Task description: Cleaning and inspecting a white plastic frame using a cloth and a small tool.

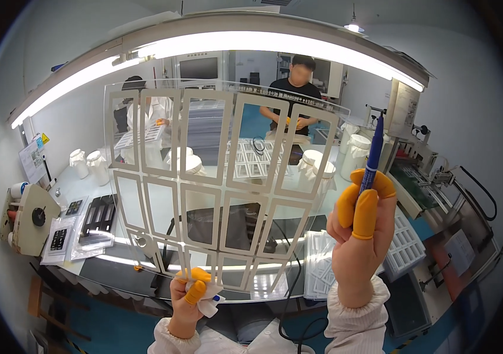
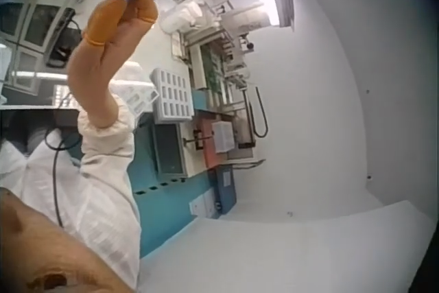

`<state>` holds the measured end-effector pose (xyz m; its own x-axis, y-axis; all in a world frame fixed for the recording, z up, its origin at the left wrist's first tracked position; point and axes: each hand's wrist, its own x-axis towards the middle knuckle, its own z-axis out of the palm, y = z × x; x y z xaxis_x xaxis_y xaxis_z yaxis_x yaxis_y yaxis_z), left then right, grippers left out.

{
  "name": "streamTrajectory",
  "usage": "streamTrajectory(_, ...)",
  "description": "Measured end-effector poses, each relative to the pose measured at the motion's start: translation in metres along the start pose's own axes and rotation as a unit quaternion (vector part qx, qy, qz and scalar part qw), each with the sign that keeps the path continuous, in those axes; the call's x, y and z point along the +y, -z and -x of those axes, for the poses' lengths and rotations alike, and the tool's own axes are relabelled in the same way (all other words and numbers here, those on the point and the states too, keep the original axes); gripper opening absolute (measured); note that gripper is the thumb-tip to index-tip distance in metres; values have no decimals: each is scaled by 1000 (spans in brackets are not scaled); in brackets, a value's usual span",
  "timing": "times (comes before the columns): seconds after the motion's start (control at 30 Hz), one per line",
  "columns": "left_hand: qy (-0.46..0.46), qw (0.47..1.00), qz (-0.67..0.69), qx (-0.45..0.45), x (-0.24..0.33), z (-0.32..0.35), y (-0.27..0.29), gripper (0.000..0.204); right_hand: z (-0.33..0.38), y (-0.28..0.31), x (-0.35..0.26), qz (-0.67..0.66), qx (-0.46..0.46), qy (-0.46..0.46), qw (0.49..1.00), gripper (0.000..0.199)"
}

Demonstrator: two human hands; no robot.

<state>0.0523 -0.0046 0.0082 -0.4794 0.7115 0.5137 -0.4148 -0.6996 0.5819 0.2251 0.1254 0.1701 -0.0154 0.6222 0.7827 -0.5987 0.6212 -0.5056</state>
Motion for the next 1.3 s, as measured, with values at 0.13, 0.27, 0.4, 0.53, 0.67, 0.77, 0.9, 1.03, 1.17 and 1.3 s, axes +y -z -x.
streamTrajectory(0.13,-9,1000,-9,17,1,-3,-7,22,-1,11,-4,79,24,72,994,26)
streamTrajectory(0.27,-20,999,-12,25,1,-5,-9,22,-5,13,-8,169,-9,94,981,24)
streamTrajectory(0.4,-19,1000,-2,19,3,-4,-13,21,-3,-2,-8,138,-11,71,988,23)
streamTrajectory(0.53,-22,999,-6,22,1,-3,-12,20,-1,-3,-8,161,-16,83,983,25)
streamTrajectory(0.67,-21,1000,1,11,0,-4,-11,20,-2,-1,-9,182,-30,92,978,24)
streamTrajectory(0.77,-16,1000,3,7,0,-4,-13,21,-2,-3,-14,183,-30,86,979,23)
streamTrajectory(0.9,-10,1000,4,7,0,-4,-14,22,-3,-4,-13,190,-20,106,976,25)
streamTrajectory(1.03,-8,1000,2,17,-1,-3,-15,21,-4,-3,-12,192,-19,101,976,25)
streamTrajectory(1.17,-19,1000,-1,19,-2,-3,-15,22,-8,-1,-11,192,-32,101,976,24)
streamTrajectory(1.3,-22,1000,-3,17,-6,-2,-14,23,-16,-2,-20,160,-39,30,986,27)
